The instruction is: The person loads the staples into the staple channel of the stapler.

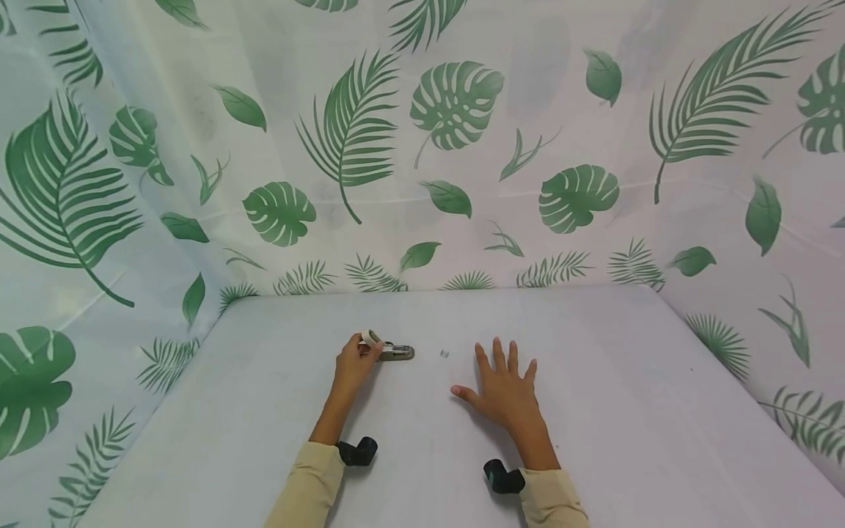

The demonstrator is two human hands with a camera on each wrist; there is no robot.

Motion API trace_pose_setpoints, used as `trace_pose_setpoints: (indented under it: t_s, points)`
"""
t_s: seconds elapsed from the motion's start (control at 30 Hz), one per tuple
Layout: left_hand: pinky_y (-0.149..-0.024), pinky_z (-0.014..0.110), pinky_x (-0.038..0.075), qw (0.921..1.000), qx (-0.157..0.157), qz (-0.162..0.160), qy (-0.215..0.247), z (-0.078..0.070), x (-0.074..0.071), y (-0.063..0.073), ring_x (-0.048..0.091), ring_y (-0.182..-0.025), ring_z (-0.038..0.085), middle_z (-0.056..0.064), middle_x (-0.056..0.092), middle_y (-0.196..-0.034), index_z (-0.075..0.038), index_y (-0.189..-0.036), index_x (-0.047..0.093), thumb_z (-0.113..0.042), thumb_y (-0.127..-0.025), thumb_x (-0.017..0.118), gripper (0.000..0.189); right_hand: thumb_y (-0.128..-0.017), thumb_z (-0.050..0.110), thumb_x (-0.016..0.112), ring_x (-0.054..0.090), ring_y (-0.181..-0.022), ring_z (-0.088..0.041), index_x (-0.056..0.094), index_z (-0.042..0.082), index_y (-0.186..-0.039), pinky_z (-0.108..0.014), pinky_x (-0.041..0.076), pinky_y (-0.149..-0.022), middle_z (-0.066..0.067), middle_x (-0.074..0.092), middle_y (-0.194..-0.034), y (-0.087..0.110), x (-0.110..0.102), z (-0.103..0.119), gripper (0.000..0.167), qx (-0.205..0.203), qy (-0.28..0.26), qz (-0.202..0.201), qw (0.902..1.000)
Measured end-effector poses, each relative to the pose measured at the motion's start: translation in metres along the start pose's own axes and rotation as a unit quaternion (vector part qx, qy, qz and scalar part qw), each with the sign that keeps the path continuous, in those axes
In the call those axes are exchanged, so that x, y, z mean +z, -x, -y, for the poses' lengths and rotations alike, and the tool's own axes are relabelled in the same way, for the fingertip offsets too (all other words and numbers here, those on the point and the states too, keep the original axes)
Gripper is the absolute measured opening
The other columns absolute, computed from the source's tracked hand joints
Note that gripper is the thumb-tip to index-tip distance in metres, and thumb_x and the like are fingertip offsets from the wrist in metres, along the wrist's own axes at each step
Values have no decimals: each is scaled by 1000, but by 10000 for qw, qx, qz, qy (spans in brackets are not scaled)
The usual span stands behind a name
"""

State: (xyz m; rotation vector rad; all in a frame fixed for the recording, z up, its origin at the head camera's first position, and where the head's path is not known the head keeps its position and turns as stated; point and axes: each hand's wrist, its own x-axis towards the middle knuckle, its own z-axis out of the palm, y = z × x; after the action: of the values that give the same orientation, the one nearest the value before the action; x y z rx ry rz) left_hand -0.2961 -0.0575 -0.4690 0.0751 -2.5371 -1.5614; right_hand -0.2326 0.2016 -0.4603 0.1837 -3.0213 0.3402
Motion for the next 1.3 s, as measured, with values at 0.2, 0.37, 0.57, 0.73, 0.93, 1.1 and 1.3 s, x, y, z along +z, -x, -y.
trace_pose_setpoints:
  t_s: [0.2, 0.37, 0.57, 0.73, 0.93, 1.1, 1.3]
  points:
    - [-83, 42, 54, 9998, 67, 125, 107, 4, -2, 0, 68, -99, 29, 17, 71, -106, -2, -116, 61, -23, -94, 65, 31, -84, 65, 61, 13, -143, -56, 38, 3, -148, -79, 9, -104, -31, 24, -155, 1, -2, 6, 92, 15, 2, 188, 9998]
    - [-81, 39, 54, 9979, 266, 589, 79, 3, -4, 1, 70, -96, 27, 16, 72, -105, -3, -114, 62, -24, -93, 67, 30, -84, 65, 60, 16, -142, -56, 39, 2, -147, -79, 12, -104, -31, 27, -155, 0, 1, 8, 91, 22, 67, 232, 9997]
    - [-77, 35, 55, 9892, 702, 1282, 49, 0, -6, 7, 70, -95, 25, 17, 73, -105, -2, -108, 62, -21, -92, 69, 26, -83, 66, 61, 20, -142, -55, 43, 3, -145, -78, 14, -104, -30, 32, -153, 0, 6, 6, 90, 11, -1, 137, 9999]
    - [-76, 32, 54, 9814, 905, 1693, -69, -3, -5, 10, 69, -93, 21, 14, 74, -104, -4, -109, 63, -23, -92, 68, 26, -85, 64, 60, 21, -142, -54, 43, 4, -145, -77, 16, -105, -29, 32, -153, -3, 8, 3, 87, -33, 74, 74, 9999]
    - [-75, 30, 53, 9763, 925, 1954, -82, -4, -1, 15, 69, -90, 17, 11, 74, -103, -7, -109, 63, -25, -92, 69, 26, -86, 58, 63, 27, -140, -55, 45, 3, -142, -76, 23, -102, -29, 37, -150, -7, 6, 0, 82, -117, 194, -74, 9997]
    - [-72, 28, 52, 9745, 924, 2044, -54, -6, 1, 19, 69, -87, 17, 11, 74, -103, -6, -109, 63, -25, -91, 70, 26, -85, 57, 65, 28, -139, -55, 46, 3, -142, -76, 24, -101, -30, 38, -149, -7, 2, -4, 81, -159, 167, -58, 9997]
    - [-66, 22, 49, 9742, 988, 2029, -37, -7, 5, 21, 66, -81, 12, 12, 73, -105, -5, -109, 64, -21, -90, 71, 25, -89, 43, 68, 34, -136, -54, 52, 0, -136, -70, 34, -100, -30, 44, -144, -6, 0, -6, 66, -315, -74, -431, 9985]
